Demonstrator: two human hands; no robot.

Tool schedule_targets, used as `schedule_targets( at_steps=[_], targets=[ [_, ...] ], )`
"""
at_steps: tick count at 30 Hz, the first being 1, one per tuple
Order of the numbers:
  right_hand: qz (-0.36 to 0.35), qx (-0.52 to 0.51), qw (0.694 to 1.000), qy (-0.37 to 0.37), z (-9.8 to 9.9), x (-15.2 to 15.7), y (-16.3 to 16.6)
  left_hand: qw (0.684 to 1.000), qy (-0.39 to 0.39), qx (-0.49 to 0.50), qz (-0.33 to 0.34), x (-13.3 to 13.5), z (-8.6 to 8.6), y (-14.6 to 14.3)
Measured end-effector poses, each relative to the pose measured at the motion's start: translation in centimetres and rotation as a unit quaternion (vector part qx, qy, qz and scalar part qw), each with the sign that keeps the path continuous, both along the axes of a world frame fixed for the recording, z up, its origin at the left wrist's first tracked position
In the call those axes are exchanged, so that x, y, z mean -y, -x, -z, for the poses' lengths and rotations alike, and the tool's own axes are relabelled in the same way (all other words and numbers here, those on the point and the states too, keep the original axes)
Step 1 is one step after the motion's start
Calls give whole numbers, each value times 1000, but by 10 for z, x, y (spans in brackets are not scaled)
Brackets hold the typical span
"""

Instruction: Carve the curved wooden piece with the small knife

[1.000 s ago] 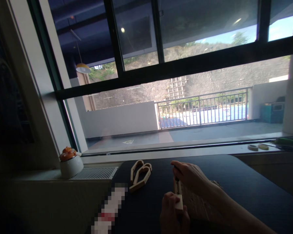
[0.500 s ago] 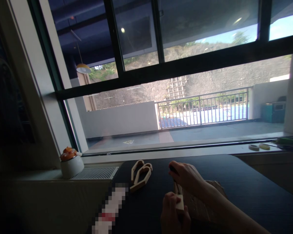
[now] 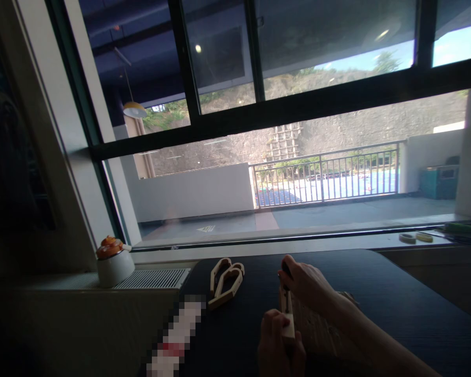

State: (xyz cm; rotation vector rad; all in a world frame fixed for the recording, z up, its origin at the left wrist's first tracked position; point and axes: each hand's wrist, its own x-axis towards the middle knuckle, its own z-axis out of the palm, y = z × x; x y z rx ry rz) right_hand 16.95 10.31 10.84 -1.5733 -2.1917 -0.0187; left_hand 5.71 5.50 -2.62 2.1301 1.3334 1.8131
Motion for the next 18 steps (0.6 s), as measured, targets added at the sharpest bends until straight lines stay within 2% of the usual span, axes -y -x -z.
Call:
schedule_targets(
  at_steps=[5,7,11,13,16,18],
  targets=[
    [0,5,1000,0,0,4,-3,998,30,42,34,1,12,15],
    [-4,6,1000,0,2,3,-2,991,107,62,57,-1,10,31],
    [-13,0,1000,-9,5,1,3,946,315,67,46,-19,-17,54],
    [-18,-6,1000,-14,7,0,5,909,402,22,108,-32,-34,54],
    [-22,-14,1000,-13,8,1,3,860,463,-13,213,-48,-51,46],
    [-15,-18,1000,-9,8,2,-3,829,498,-31,252,-55,-55,41]
  ],
)
